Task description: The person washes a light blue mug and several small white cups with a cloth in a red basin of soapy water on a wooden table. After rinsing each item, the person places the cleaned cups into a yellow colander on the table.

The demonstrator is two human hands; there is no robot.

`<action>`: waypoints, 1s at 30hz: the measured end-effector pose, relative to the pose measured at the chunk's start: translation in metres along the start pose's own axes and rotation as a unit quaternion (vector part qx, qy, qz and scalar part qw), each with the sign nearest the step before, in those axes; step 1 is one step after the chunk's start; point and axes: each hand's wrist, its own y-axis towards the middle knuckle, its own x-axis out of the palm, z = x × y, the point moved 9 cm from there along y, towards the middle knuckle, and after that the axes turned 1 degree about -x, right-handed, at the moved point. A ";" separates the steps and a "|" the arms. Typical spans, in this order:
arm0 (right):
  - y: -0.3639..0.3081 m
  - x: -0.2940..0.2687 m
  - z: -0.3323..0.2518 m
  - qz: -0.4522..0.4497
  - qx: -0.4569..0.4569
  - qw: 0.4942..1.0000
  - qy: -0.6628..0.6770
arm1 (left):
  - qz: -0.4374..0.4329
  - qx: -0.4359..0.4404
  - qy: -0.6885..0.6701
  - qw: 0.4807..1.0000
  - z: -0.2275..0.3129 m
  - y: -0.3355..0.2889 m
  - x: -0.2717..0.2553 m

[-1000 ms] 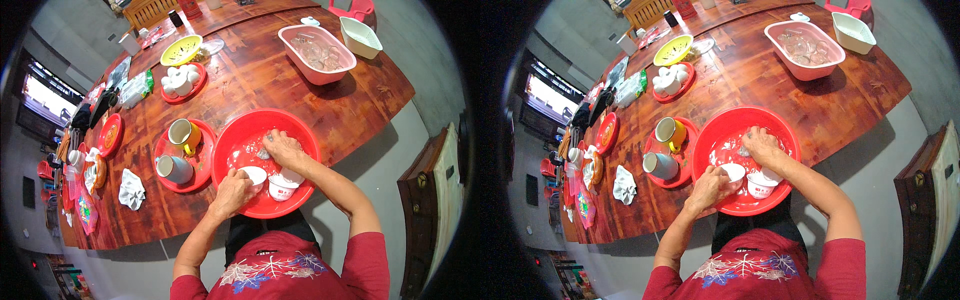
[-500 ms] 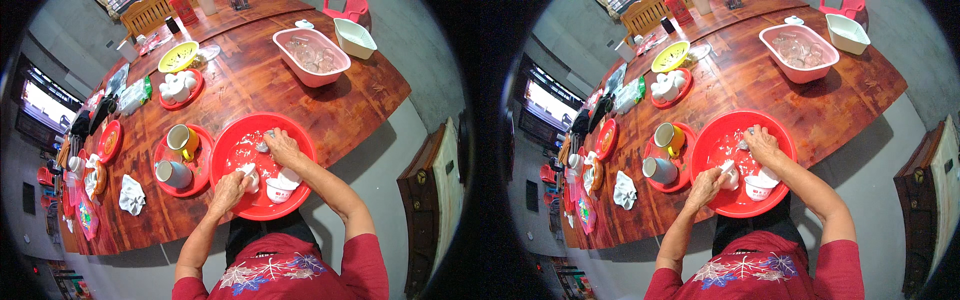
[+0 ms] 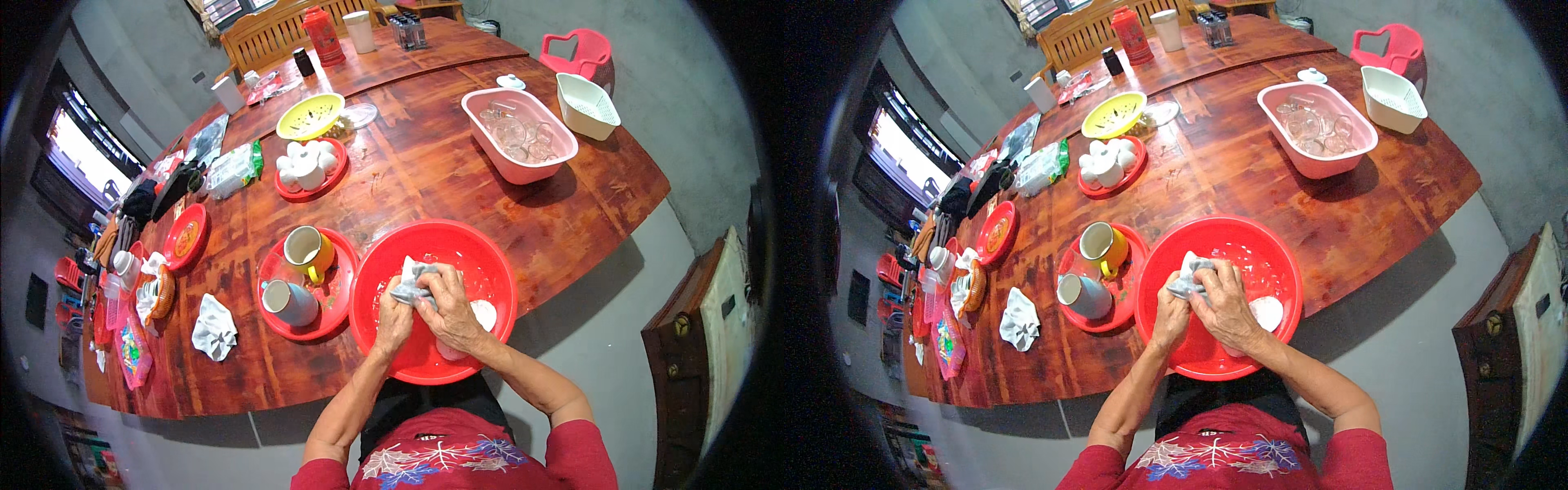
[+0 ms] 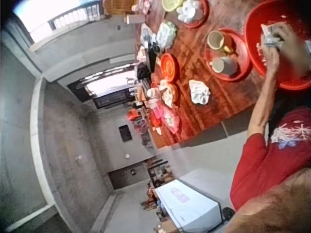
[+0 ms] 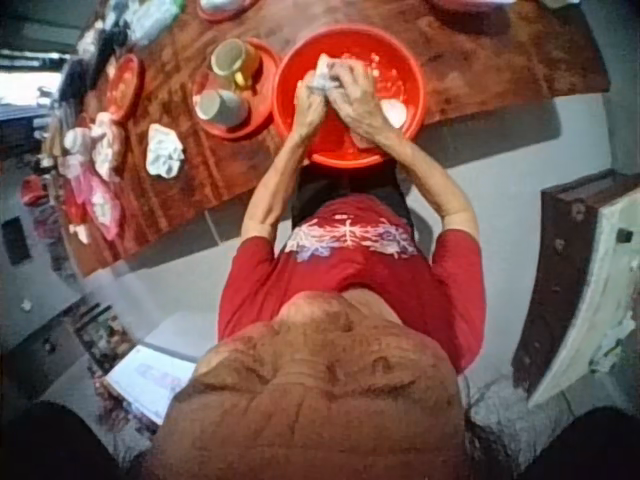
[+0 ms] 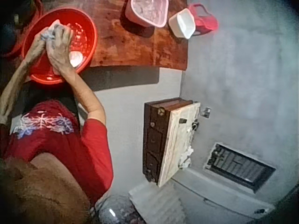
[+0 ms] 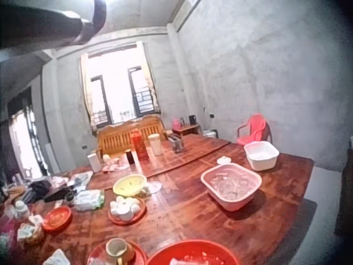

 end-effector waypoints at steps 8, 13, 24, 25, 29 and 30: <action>0.034 0.010 0.026 0.007 0.099 0.992 -0.077 | -0.029 -0.015 -0.112 0.993 -0.010 -0.002 0.007; 0.038 0.040 0.107 -0.085 0.295 0.926 0.218 | -0.062 0.011 -0.043 0.997 0.009 -0.008 0.017; 0.003 0.021 0.000 -0.085 -0.009 0.995 -0.059 | -0.036 0.005 -0.097 0.995 -0.006 -0.007 0.000; 0.007 0.021 0.001 -0.103 -0.019 0.993 -0.052 | -0.033 -0.007 -0.136 0.990 -0.010 -0.008 0.000; 0.033 0.022 0.058 -0.117 0.150 0.964 0.184 | -0.068 -0.025 -0.109 0.991 0.006 -0.011 0.005; 0.028 0.031 0.066 -0.137 0.287 0.888 0.334 | -0.070 -0.011 -0.117 0.991 0.004 -0.010 0.002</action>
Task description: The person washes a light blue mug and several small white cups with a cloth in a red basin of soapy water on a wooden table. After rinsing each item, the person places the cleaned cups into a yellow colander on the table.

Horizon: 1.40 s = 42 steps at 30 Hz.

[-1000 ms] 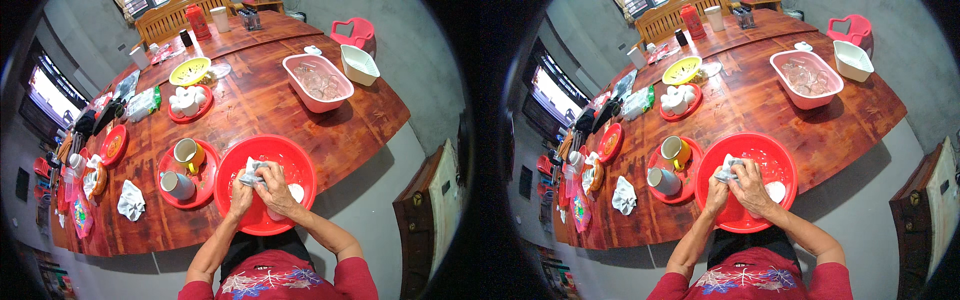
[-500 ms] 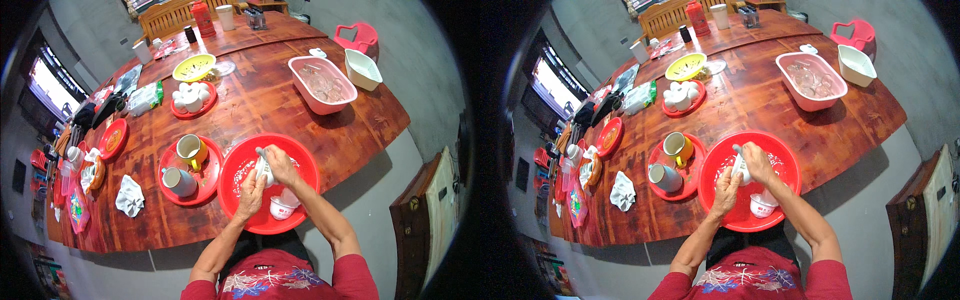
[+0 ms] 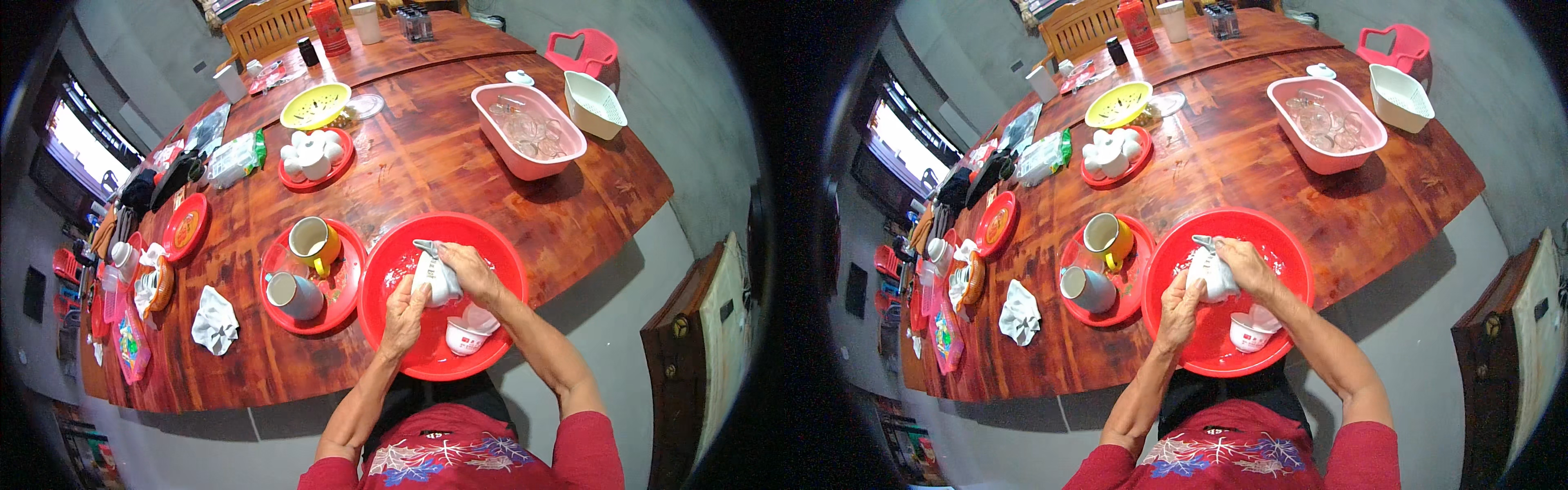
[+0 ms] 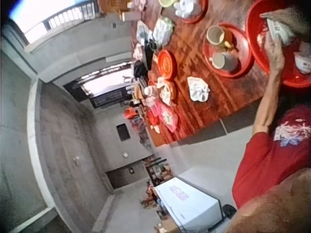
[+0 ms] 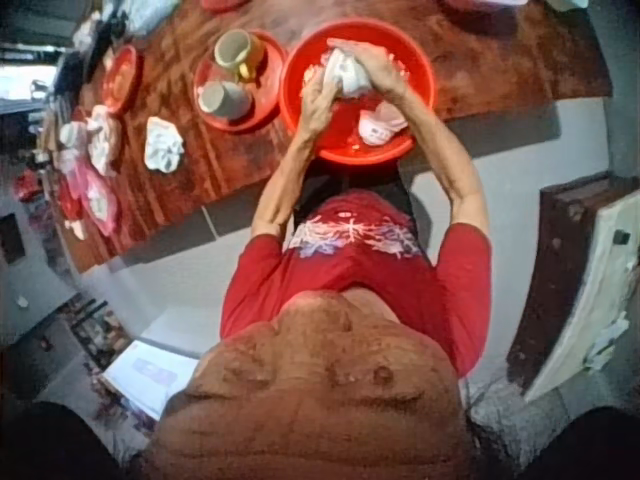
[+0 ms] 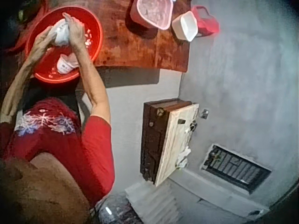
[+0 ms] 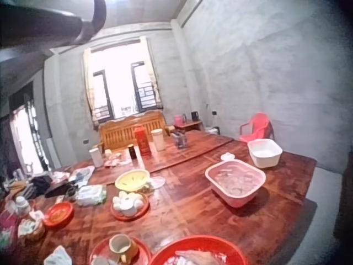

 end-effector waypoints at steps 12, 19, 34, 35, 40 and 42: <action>-0.008 -0.002 0.059 -0.034 -0.068 0.774 -0.628 | 0.140 -0.127 -0.194 0.963 -0.029 0.004 -0.027; -0.053 0.009 -0.032 0.025 -0.200 0.916 -0.348 | 0.138 -0.135 -0.319 0.928 -0.041 0.008 -0.014; 0.005 0.002 -0.045 0.084 -0.245 0.857 -0.446 | 0.130 -0.076 -0.227 0.962 -0.013 -0.004 0.013; -0.003 0.004 -0.051 0.106 -0.266 0.852 -0.439 | 0.139 -0.077 -0.219 0.963 -0.015 -0.004 0.010; -0.070 0.037 -0.065 0.136 -0.351 0.812 -0.447 | 0.141 -0.027 -0.162 0.976 -0.021 0.003 -0.005; -0.079 0.044 -0.066 0.118 -0.397 0.798 -0.438 | 0.131 -0.035 -0.170 0.976 -0.021 0.003 -0.003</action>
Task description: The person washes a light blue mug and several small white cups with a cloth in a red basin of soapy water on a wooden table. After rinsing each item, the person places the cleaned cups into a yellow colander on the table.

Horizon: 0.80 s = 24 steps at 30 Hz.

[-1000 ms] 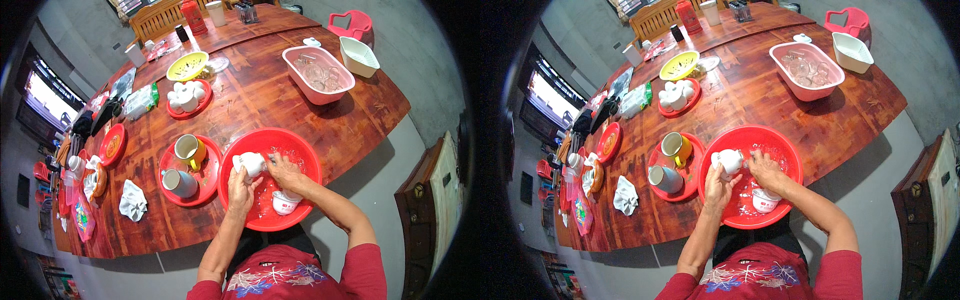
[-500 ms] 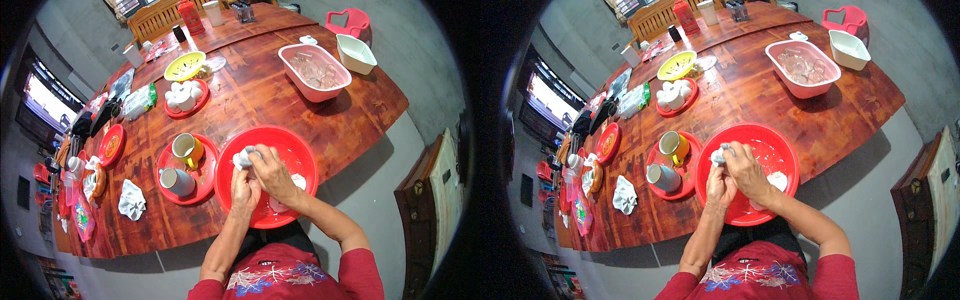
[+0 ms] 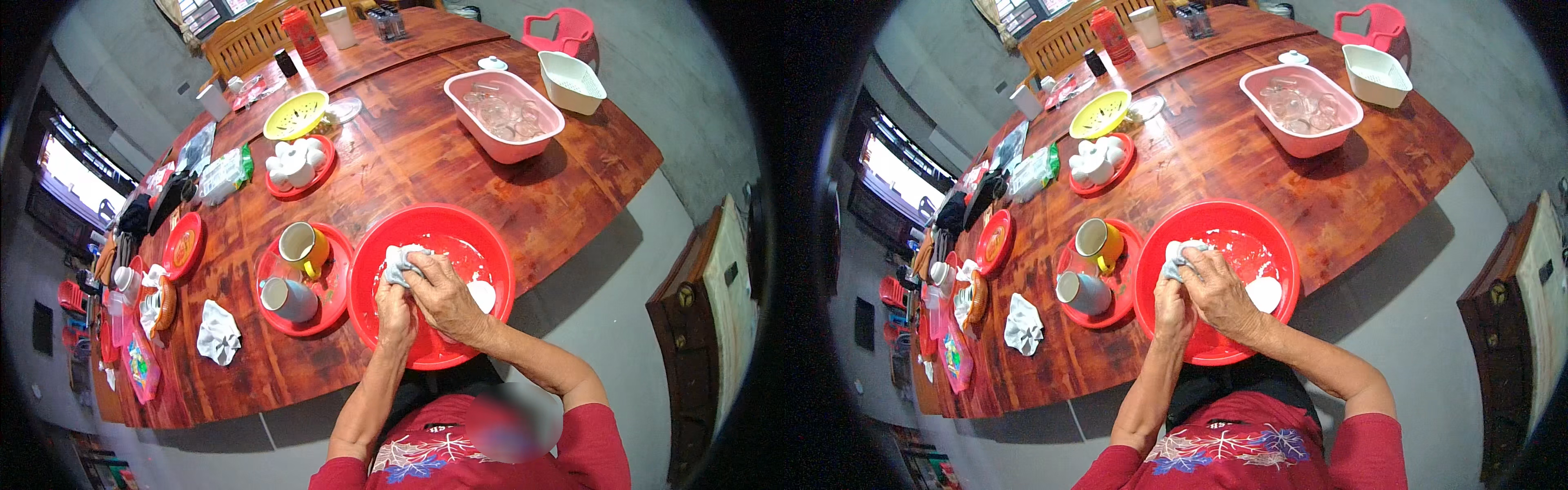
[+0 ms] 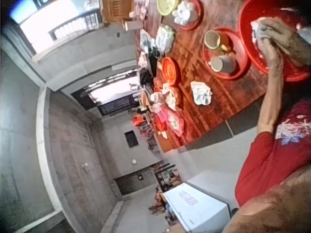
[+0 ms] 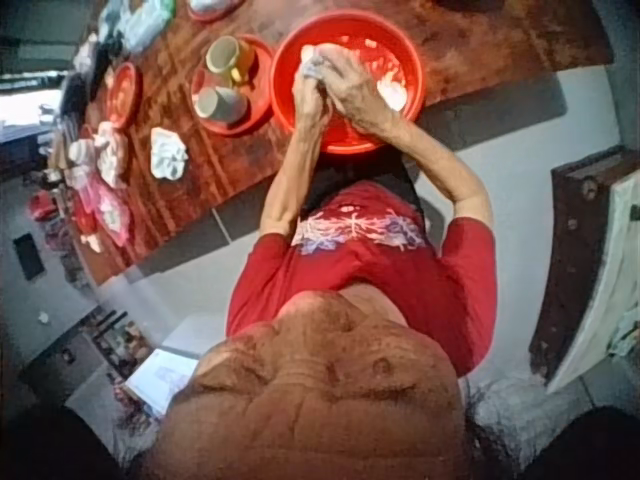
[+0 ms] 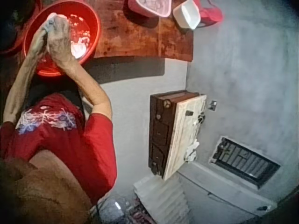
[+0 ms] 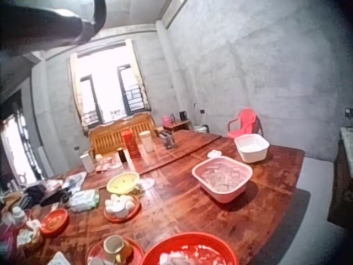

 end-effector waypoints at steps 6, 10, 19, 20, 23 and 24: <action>0.026 -0.001 0.018 -0.021 0.014 0.997 0.067 | -0.043 -0.046 -0.009 0.998 0.000 -0.010 0.003; 0.027 0.023 0.070 -0.027 0.113 0.980 0.162 | -0.006 -0.011 0.069 0.998 0.009 -0.011 0.003; -0.045 0.077 0.131 -0.269 0.206 0.935 -0.103 | 0.053 -0.091 -0.042 0.994 -0.003 -0.001 -0.015; -0.045 0.076 0.125 -0.276 0.181 0.938 -0.107 | 0.067 -0.109 -0.050 0.991 -0.008 0.000 -0.019; -0.041 0.060 0.115 -0.310 0.237 0.920 0.026 | 0.103 -0.146 -0.070 0.981 -0.014 -0.003 -0.018; -0.031 0.043 0.099 -0.201 0.190 0.958 0.071 | 0.078 -0.151 -0.100 0.980 -0.018 -0.001 -0.016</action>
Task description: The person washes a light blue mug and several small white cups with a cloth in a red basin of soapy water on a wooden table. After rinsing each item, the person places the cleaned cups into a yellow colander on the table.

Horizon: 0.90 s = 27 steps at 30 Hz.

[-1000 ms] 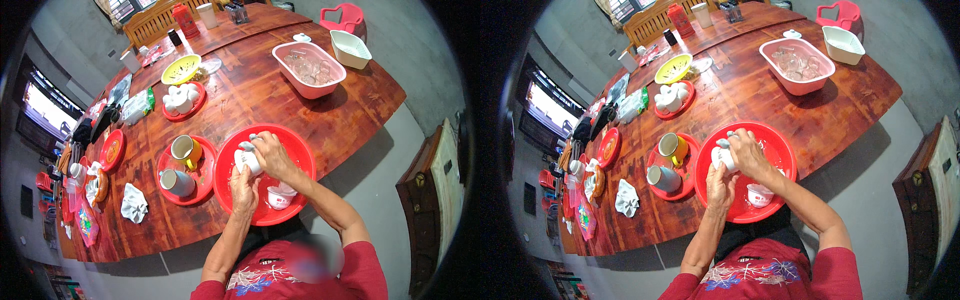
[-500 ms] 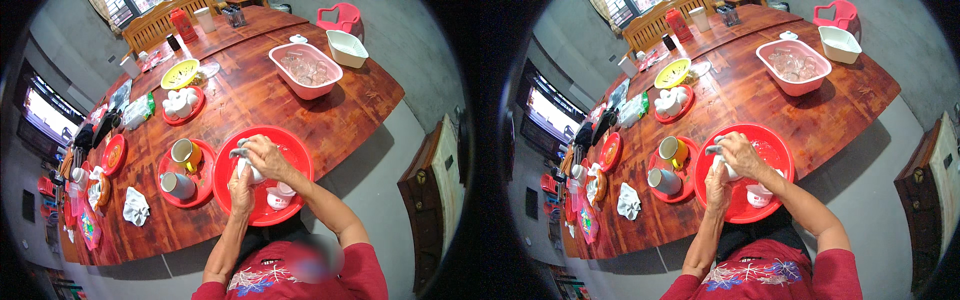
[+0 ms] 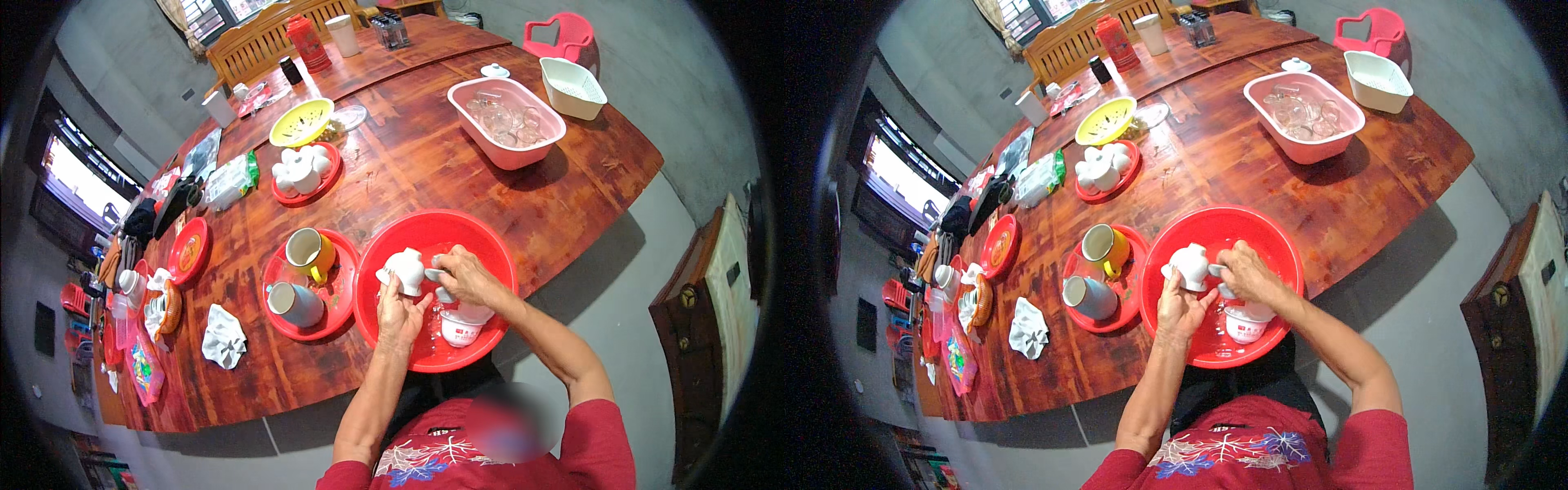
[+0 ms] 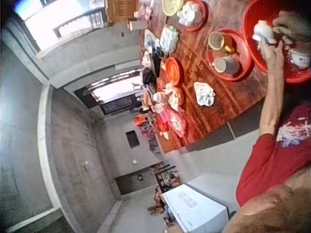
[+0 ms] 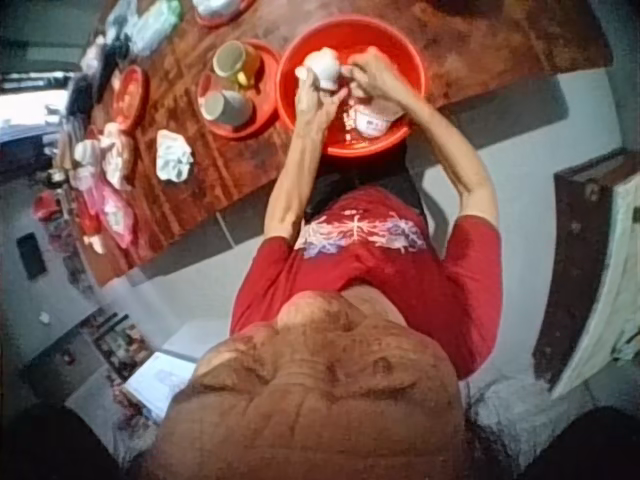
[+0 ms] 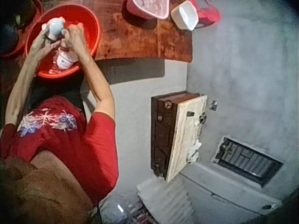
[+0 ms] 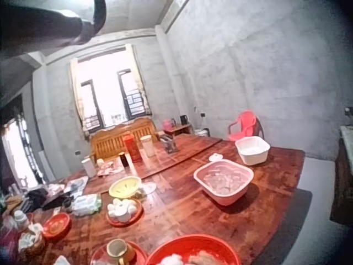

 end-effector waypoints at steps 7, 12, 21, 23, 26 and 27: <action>-0.022 -0.010 -0.092 0.167 -0.126 0.978 0.019 | -0.159 -0.115 -0.249 0.948 -0.022 0.015 0.007; -0.007 -0.037 -0.062 0.279 -0.053 0.955 0.084 | -0.191 -0.119 -0.299 0.928 -0.018 -0.005 0.030; -0.015 -0.041 -0.037 0.302 0.047 0.942 0.136 | -0.082 -0.027 -0.167 0.982 -0.006 -0.018 0.038; -0.018 -0.039 -0.063 0.277 -0.022 0.953 0.118 | -0.110 -0.038 -0.180 0.977 -0.005 -0.011 0.032; -0.027 -0.024 -0.089 0.216 -0.089 0.972 0.026 | -0.184 -0.077 -0.228 0.953 -0.010 -0.001 0.017; -0.032 -0.017 -0.097 0.186 -0.116 0.976 0.007 | -0.196 -0.092 -0.235 0.948 -0.012 0.002 0.009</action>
